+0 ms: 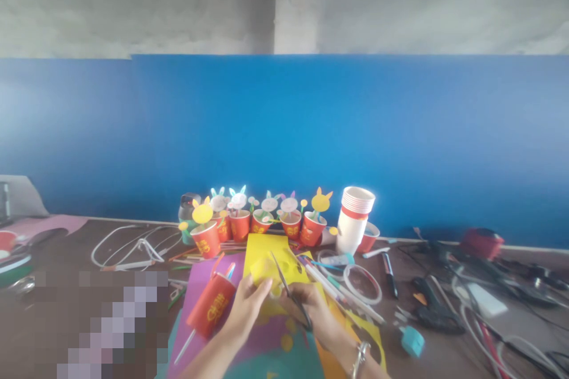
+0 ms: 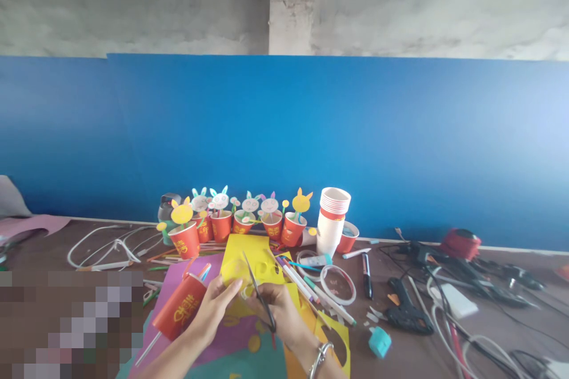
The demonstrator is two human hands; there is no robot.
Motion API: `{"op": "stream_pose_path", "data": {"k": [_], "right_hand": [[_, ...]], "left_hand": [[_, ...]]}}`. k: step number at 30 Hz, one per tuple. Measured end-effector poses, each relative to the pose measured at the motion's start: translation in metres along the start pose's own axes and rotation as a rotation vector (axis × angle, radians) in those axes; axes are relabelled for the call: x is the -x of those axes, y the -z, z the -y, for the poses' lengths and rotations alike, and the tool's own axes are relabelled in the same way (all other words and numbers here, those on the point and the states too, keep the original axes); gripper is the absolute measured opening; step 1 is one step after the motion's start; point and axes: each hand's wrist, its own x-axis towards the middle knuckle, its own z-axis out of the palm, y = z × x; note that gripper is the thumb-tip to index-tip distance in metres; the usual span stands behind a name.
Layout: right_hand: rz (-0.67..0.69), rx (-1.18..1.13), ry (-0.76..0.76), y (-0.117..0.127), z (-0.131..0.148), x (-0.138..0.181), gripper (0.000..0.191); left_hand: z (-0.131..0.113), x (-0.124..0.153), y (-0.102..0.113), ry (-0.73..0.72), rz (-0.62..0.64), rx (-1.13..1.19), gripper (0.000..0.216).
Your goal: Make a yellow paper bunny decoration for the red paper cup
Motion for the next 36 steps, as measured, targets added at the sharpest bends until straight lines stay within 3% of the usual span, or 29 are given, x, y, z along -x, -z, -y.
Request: {"op": "stream_pose_path", "data": {"k": [9,16,20,24,28,36], "right_hand": [[0.026,0.028,-0.013,0.003,0.003,0.000,0.035],[-0.042,-0.046,-0.022,-0.006,0.001,0.000,0.038],[-0.029,-0.083,-0.033,-0.011,-0.006,-0.002,0.039],[-0.013,-0.066,0.002,-0.011,-0.009,-0.004,0.038],[-0.014,-0.068,0.053,-0.011,-0.009,-0.005,0.038],[-0.031,-0.048,0.077,-0.011,-0.014,-0.006,0.037]], "left_hand": [[-0.001,0.000,0.002,-0.020,0.055,0.025,0.036],[-0.007,0.004,-0.008,-0.042,-0.108,0.099,0.031],[-0.003,0.005,-0.011,-0.015,-0.010,0.121,0.032],[-0.003,0.007,-0.014,-0.020,0.013,0.143,0.029],[-0.007,0.010,-0.018,0.026,0.130,0.157,0.032],[-0.006,0.008,-0.017,0.044,0.181,0.152,0.037]]}}
